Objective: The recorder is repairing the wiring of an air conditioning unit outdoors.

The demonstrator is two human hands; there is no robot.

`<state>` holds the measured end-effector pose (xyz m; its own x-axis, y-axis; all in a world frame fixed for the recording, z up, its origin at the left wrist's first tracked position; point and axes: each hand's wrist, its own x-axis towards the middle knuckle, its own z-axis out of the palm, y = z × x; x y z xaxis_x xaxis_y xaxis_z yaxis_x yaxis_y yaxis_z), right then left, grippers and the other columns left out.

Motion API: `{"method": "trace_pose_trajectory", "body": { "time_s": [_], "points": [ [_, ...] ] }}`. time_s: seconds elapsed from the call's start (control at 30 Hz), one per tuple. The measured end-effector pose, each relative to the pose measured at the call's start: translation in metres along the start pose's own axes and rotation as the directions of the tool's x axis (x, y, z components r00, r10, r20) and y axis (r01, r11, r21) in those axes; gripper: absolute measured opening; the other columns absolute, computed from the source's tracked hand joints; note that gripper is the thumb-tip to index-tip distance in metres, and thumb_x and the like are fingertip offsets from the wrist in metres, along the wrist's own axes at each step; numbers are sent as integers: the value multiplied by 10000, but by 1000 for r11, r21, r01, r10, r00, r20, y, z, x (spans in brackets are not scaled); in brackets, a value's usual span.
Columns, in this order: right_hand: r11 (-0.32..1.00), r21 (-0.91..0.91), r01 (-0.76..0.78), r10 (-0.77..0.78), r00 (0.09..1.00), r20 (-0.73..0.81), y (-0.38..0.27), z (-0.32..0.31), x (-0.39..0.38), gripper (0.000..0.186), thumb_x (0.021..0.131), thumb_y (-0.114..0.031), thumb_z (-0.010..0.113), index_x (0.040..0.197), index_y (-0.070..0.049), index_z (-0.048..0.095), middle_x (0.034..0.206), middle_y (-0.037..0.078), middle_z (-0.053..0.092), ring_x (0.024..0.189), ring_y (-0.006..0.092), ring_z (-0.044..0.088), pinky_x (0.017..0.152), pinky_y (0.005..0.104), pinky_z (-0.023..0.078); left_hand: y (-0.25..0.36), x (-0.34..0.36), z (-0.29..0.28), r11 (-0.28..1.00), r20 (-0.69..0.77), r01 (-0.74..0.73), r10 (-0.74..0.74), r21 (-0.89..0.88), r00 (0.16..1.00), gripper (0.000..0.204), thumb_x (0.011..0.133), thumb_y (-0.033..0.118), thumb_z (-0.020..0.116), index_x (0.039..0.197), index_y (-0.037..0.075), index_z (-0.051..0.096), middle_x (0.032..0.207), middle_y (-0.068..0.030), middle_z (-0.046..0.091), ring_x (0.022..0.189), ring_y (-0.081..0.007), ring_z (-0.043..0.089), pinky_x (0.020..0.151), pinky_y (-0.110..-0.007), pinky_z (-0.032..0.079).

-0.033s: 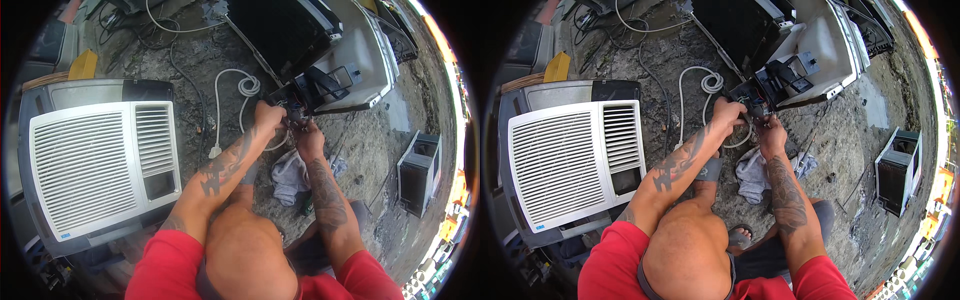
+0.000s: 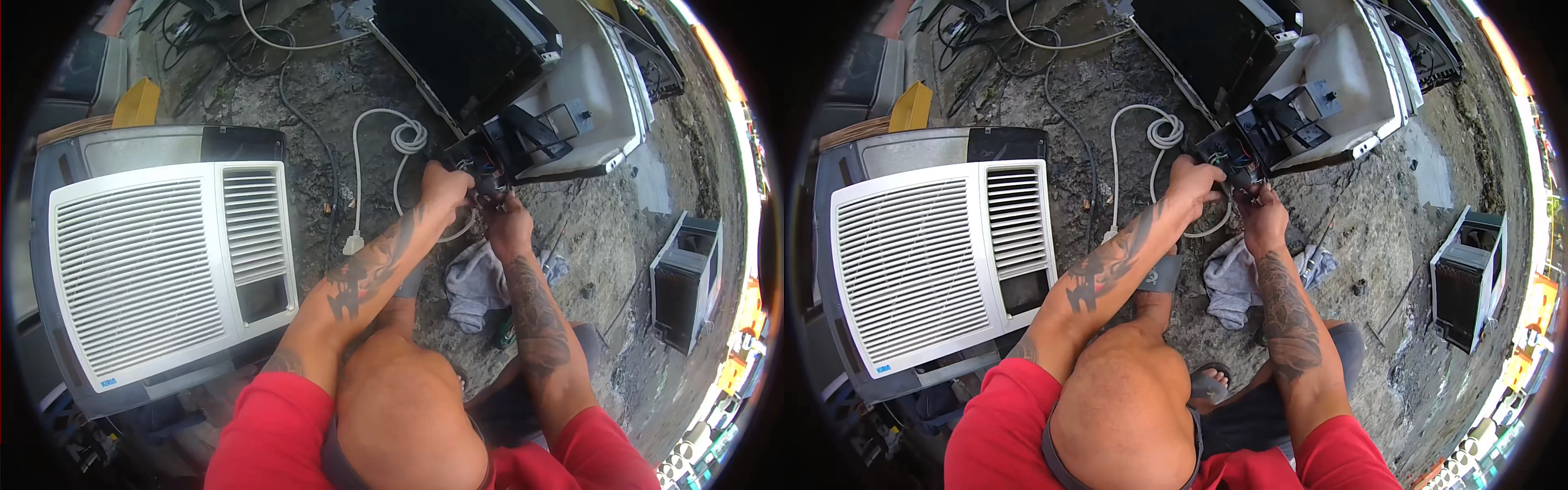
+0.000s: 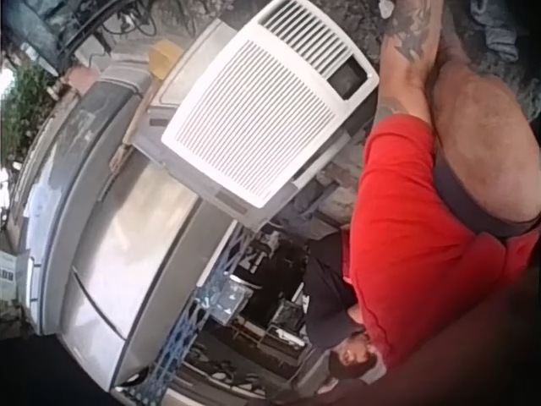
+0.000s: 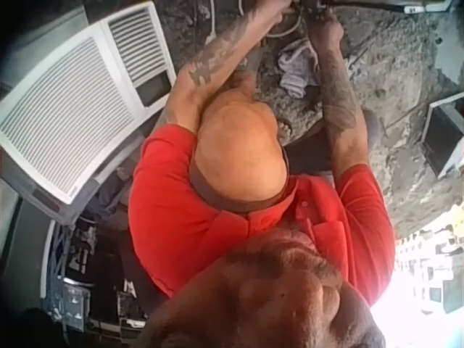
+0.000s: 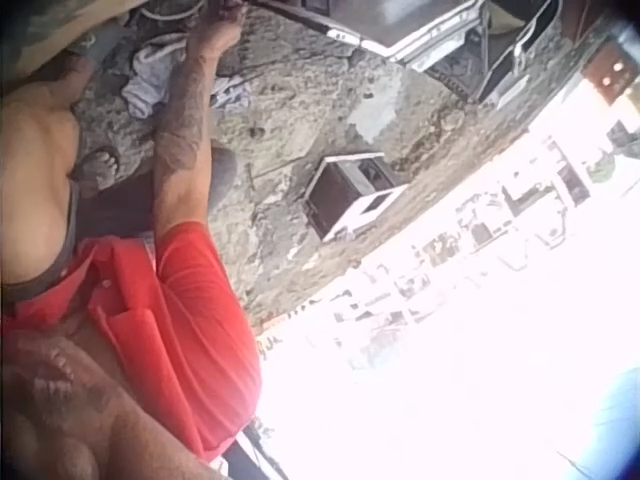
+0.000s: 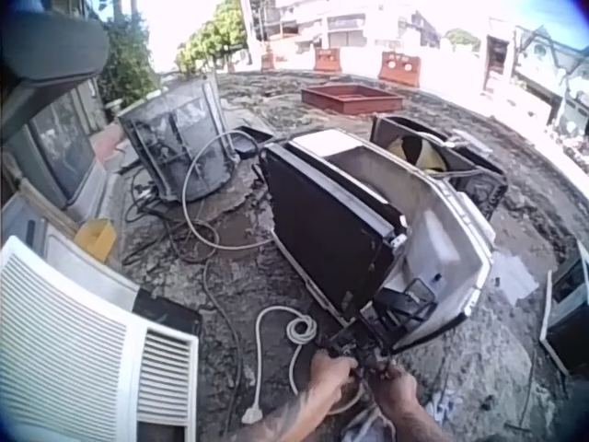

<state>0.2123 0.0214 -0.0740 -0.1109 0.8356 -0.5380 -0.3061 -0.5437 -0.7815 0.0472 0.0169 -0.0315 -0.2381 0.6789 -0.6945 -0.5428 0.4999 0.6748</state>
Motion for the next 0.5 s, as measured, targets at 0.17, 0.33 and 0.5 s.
{"method": "trace_pose_trajectory", "body": {
  "time_s": [0.17, 0.33, 0.5],
  "points": [
    [985, 143, -94, 106, 991, -79, -9, 12, -10, 239, 1063, -223, 422, 962, -57, 561, 1054, 96, 597, 1018, 298, 605, 968, 454, 449, -6, 9, -10, 999, 40, -45, 46, -26, 998, 303, 800, -23, 669, 1074, -119, 582, 1037, -203, 659, 901, -312, 698, 679, -428, 610],
    [950, 298, -93, 95, 995, 8, 5, 17, 0, 254, 1065, -233, 414, 961, -63, 572, 1007, 78, 592, 986, 280, 598, 961, 445, 442, -18, 20, -4, 963, -186, -160, 202, 216, 962, 277, 807, -6, 669, 1044, -128, 594, 992, -201, 672, 850, -311, 705, 670, -420, 621],
    [995, 9, -100, 100, 981, -168, 8, 7, -1, 246, 1060, -287, 449, 995, -81, 566, 956, 40, 573, 873, 206, 582, 853, 407, 473, -10, 5, -7, 997, 90, -41, 47, -69, 995, 427, 790, 92, 762, 1107, -121, 569, 1018, -185, 675, 924, -288, 689, 764, -423, 585]
  ]
}}
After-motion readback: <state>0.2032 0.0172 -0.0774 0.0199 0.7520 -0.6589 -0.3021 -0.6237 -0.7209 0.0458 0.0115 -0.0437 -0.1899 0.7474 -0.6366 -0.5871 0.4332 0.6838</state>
